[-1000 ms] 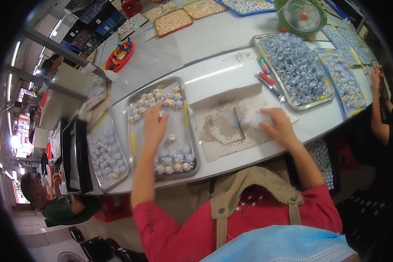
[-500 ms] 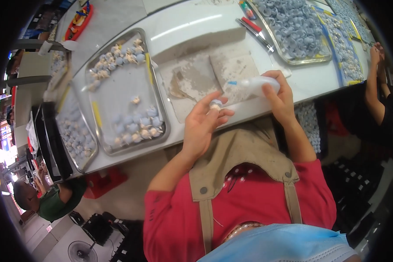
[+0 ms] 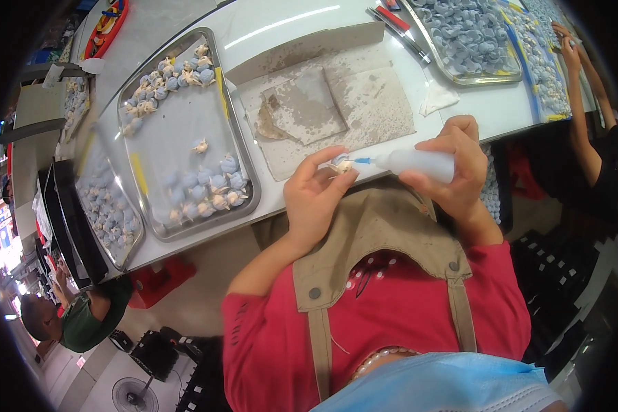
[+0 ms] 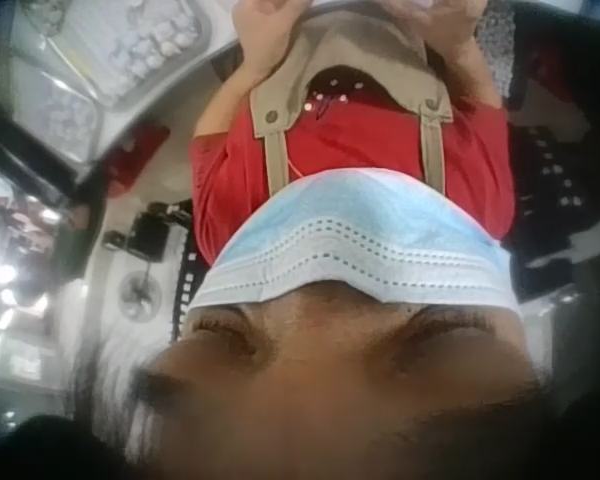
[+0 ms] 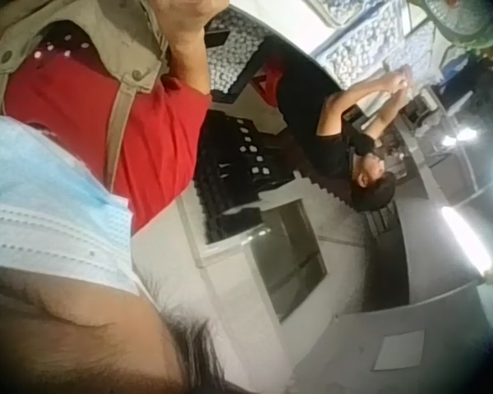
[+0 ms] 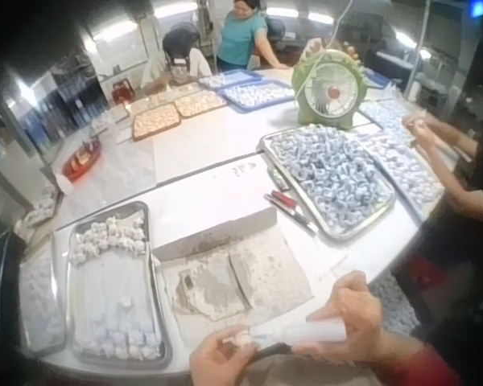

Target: The person assembles small components and toy parts by hand, applying glue from a glue bottle to join them together.

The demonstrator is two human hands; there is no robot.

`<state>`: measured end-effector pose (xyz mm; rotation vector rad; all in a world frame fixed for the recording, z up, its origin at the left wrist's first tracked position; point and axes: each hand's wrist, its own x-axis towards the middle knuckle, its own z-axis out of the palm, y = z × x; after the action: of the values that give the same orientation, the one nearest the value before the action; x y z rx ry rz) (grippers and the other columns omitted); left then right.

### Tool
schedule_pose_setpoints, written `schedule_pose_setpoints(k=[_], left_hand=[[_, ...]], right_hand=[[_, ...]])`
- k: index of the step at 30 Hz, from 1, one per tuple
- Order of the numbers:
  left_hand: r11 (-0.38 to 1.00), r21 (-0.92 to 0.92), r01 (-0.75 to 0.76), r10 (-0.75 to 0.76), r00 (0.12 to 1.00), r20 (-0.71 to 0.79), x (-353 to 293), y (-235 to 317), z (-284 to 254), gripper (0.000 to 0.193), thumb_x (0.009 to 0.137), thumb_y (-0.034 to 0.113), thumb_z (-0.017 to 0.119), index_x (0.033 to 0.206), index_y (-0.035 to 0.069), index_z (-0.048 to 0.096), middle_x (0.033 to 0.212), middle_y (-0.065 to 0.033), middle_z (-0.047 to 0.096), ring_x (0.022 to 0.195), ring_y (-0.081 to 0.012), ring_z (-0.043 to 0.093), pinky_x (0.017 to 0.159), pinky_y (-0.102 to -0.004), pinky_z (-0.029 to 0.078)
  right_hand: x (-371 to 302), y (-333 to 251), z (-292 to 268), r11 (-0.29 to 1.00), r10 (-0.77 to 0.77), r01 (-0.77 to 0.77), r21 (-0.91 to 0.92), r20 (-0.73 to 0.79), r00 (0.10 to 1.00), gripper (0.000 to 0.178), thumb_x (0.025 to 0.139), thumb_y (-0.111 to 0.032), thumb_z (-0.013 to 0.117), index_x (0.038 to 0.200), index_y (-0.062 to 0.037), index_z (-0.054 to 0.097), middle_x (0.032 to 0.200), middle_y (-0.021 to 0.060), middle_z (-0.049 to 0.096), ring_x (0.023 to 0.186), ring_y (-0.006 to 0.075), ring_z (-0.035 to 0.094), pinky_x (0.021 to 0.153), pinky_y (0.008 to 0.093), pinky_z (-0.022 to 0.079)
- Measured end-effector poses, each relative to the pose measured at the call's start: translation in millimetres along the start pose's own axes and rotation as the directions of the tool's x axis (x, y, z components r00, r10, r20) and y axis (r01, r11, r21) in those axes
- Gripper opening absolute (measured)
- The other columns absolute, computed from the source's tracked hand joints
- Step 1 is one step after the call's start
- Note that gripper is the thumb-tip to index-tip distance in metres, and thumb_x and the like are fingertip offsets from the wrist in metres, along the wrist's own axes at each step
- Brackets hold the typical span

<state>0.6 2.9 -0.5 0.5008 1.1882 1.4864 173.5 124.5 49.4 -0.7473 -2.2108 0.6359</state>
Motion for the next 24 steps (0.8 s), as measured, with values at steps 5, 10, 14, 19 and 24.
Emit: schedule_pose_setpoints(k=[5,10,14,19,24], left_hand=[[1.0,-0.006,-0.022,0.022,1.0,0.012,-0.2,-0.1,-2.7,0.034,0.082,-0.006,0.061,0.114,-0.003,0.051,0.112,-0.0097,0.057,0.091,-0.0111,0.057,0.077,-0.0212,0.048],[1.0,-0.007,-0.014,0.015,1.0,0.019,-0.7,1.3,-5.2,0.034,0.082,-0.006,0.061,0.114,-0.003,0.051,0.111,-0.0098,0.057,0.091,-0.0111,0.057,0.077,-0.0214,0.048],[1.0,-0.027,0.006,-0.006,1.0,0.015,-1.6,2.9,-6.3,0.034,0.082,-0.006,0.061,0.114,-0.003,0.051,0.111,-0.0099,0.057,0.091,-0.011,0.057,0.077,-0.0214,0.048],[1.0,-0.021,-0.016,0.016,1.0,0.001,0.1,0.3,-7.1,0.033,0.083,-0.004,0.06,0.114,-0.002,0.049,0.113,-0.0125,0.057,0.091,-0.0131,0.059,0.076,-0.0218,0.048],[0.997,-0.075,0.001,-0.001,1.0,-0.009,1.4,-1.6,-4.1,0.033,0.083,-0.002,0.06,0.113,-0.001,0.046,0.114,-0.0148,0.057,0.091,-0.0157,0.061,0.075,-0.0227,0.048]], right_hand=[[4.0,-5.6,5.7,0.999,-0.038,0.037,-0.029,-0.008,0.999,0.034,0.054,-0.023,0.084,0.075,-0.0058,0.064,0.067,0.0019,0.056,0.071,0.0221,0.046,0.064,0.0295,0.04],[7.5,-9.7,9.2,0.996,-0.068,0.069,-0.049,0.023,0.997,0.032,0.054,-0.021,0.084,0.073,-0.0062,0.063,0.067,0.001,0.056,0.071,0.0222,0.047,0.064,0.0293,0.04],[8.2,-8.9,9.8,0.996,-0.064,0.065,-0.055,0.016,0.998,0.032,0.054,-0.021,0.084,0.073,-0.0061,0.063,0.067,0.0007,0.056,0.07,0.0222,0.047,0.064,0.0293,0.04],[5.1,-6.1,8.4,1.0,0.003,-0.003,0.01,-0.021,1.0,0.031,0.055,-0.02,0.083,0.073,-0.0053,0.063,0.066,0.0031,0.055,0.068,0.0219,0.047,0.062,0.0294,0.04],[1.0,-1.0,5.8,0.999,0.032,-0.032,-0.001,-0.029,0.999,0.031,0.055,-0.02,0.083,0.073,-0.0046,0.063,0.065,0.0035,0.054,0.068,0.0216,0.046,0.062,0.0293,0.04]])
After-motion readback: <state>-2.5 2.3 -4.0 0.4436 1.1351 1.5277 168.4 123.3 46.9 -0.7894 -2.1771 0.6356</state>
